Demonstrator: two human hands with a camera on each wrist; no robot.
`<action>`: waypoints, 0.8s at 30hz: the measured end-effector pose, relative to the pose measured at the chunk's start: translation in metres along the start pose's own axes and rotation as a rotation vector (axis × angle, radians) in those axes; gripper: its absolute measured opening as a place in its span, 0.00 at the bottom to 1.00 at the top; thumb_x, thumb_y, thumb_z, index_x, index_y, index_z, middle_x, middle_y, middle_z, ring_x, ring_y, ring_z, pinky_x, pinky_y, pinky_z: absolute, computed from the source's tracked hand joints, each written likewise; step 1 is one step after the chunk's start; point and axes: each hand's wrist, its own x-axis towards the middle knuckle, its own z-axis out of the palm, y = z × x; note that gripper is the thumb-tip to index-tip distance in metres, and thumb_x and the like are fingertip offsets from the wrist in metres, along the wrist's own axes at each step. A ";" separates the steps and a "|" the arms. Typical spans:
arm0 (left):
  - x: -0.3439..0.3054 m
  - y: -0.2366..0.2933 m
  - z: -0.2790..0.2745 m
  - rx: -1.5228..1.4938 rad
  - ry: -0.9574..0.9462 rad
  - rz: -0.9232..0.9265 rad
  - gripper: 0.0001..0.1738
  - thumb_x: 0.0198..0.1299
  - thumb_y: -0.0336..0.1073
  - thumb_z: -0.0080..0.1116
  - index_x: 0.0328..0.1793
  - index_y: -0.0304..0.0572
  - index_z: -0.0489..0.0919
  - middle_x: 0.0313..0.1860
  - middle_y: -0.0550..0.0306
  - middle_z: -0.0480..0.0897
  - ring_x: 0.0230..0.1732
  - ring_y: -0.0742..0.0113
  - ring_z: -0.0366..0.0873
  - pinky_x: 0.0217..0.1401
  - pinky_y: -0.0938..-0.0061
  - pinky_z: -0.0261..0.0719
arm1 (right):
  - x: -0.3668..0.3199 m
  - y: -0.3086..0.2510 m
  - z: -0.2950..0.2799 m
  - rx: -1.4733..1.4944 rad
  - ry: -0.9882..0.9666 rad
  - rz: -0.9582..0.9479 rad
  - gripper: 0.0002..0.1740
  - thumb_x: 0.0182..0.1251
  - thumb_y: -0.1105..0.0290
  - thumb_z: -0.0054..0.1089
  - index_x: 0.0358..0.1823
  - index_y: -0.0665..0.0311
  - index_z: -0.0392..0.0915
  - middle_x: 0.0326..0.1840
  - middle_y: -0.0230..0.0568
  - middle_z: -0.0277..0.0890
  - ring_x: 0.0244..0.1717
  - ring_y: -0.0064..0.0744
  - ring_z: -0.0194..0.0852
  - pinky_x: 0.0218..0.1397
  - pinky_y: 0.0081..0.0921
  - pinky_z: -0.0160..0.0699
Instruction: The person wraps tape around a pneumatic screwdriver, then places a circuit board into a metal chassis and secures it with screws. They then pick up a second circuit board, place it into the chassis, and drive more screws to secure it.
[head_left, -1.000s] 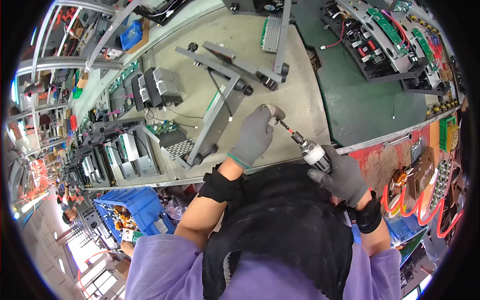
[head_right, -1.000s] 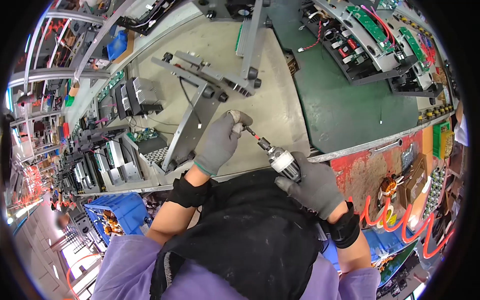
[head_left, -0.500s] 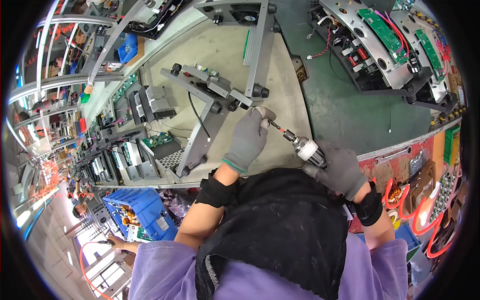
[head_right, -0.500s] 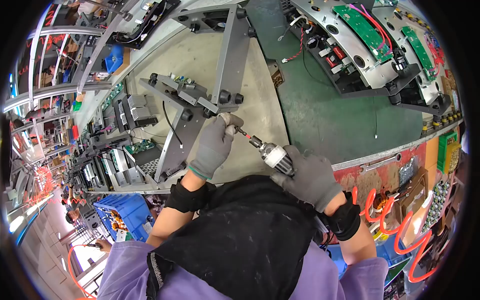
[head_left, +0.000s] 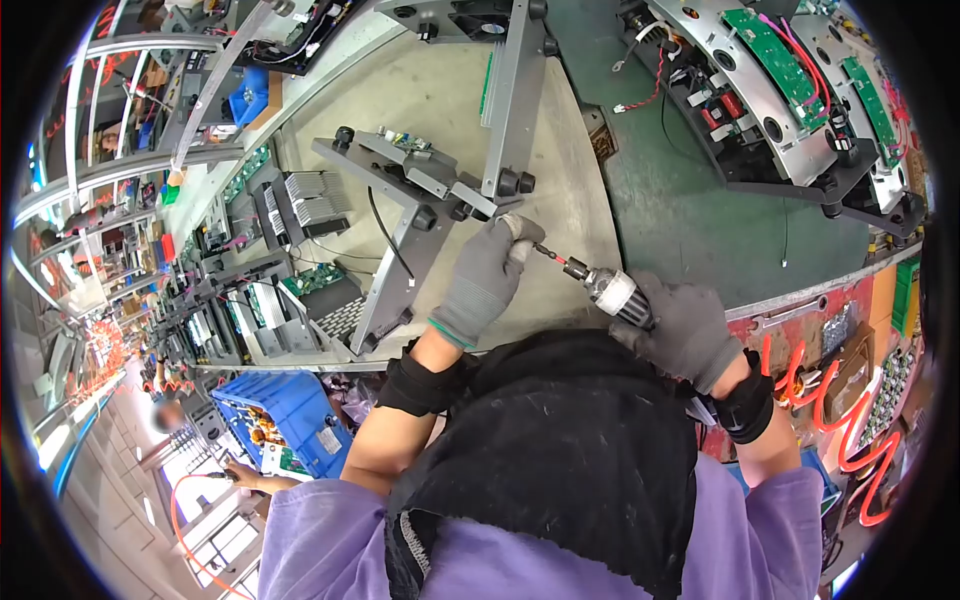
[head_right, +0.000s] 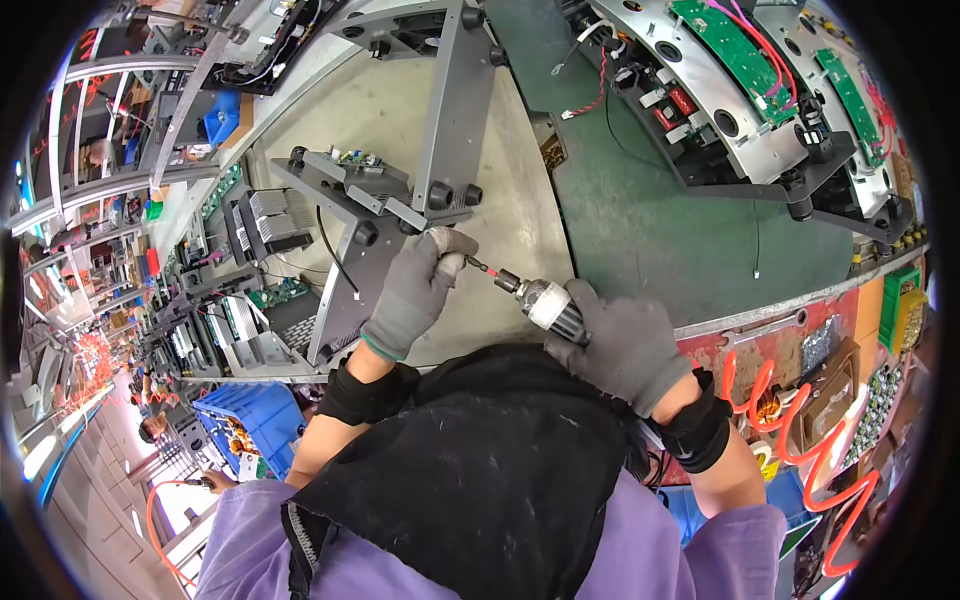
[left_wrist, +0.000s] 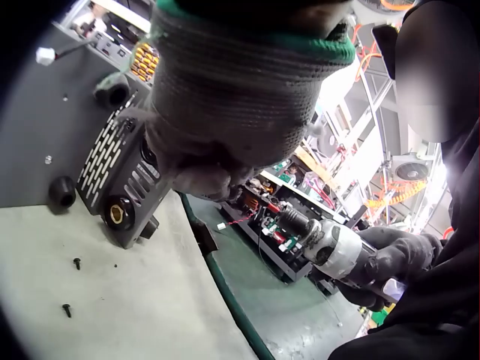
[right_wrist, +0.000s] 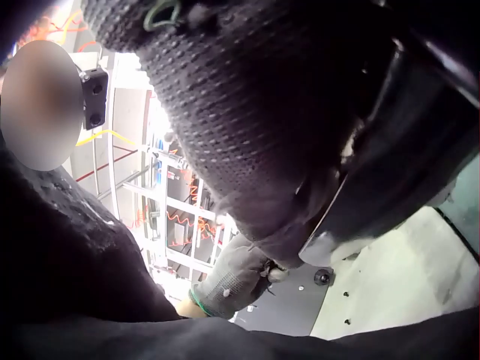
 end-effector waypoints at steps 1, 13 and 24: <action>0.000 0.003 -0.003 -0.197 -0.065 -0.197 0.09 0.66 0.27 0.51 0.50 0.37 0.79 0.33 0.57 0.77 0.31 0.67 0.72 0.37 0.73 0.73 | 0.001 0.001 -0.002 0.035 -0.009 -0.010 0.34 0.55 0.45 0.68 0.57 0.58 0.71 0.24 0.46 0.79 0.27 0.50 0.81 0.34 0.42 0.76; -0.001 0.008 -0.043 0.340 0.223 -0.046 0.24 0.59 0.45 0.65 0.57 0.39 0.79 0.36 0.58 0.78 0.30 0.62 0.77 0.33 0.69 0.77 | 0.026 0.028 -0.006 0.304 -0.086 0.007 0.38 0.50 0.44 0.73 0.56 0.58 0.71 0.31 0.47 0.81 0.36 0.53 0.82 0.41 0.45 0.77; 0.030 -0.006 -0.032 0.738 0.184 -0.027 0.28 0.37 0.41 0.77 0.49 0.48 0.81 0.33 0.56 0.79 0.28 0.55 0.80 0.28 0.65 0.77 | 0.071 0.035 0.008 0.231 -0.265 0.048 0.42 0.42 0.50 0.76 0.59 0.57 0.68 0.37 0.50 0.82 0.41 0.57 0.80 0.46 0.45 0.77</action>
